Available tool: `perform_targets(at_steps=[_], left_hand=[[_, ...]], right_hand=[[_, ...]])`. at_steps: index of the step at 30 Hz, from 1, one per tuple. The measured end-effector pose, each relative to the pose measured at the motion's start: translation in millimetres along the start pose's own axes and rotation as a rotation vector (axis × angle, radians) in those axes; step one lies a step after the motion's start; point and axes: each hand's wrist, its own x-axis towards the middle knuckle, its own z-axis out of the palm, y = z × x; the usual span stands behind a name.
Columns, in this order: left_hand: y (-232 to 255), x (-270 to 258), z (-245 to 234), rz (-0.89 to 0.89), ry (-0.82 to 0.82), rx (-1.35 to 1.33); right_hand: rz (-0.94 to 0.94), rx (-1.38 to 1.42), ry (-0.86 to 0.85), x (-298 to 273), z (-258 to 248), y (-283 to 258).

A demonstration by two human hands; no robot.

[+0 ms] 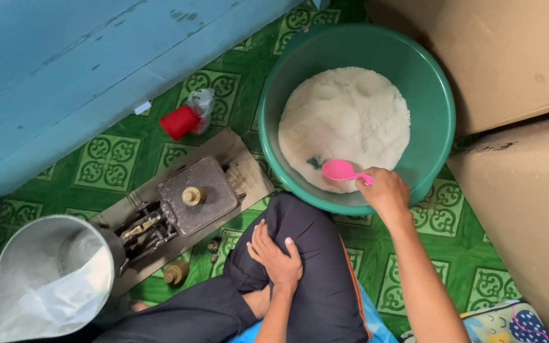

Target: Manual packaging of white powdered food into small plastic bags using a scoop and a heat sealer.

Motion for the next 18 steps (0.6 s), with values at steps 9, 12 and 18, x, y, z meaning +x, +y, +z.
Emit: perform_targets(at_steps=[9,12,18], left_hand=[[-4,2,3,-0.001,-0.007,0.003],[-3,2,3,-0.012,-0.012,-0.013],[-7,1,5,-0.011,0.003,-0.005]], right_hand=[[-0.039,0.081,-0.033,22,14,-4],[-0.077,0.124,0.001,24,14,-5],[-0.140,0.151,0.121,-1,-8,-9]])
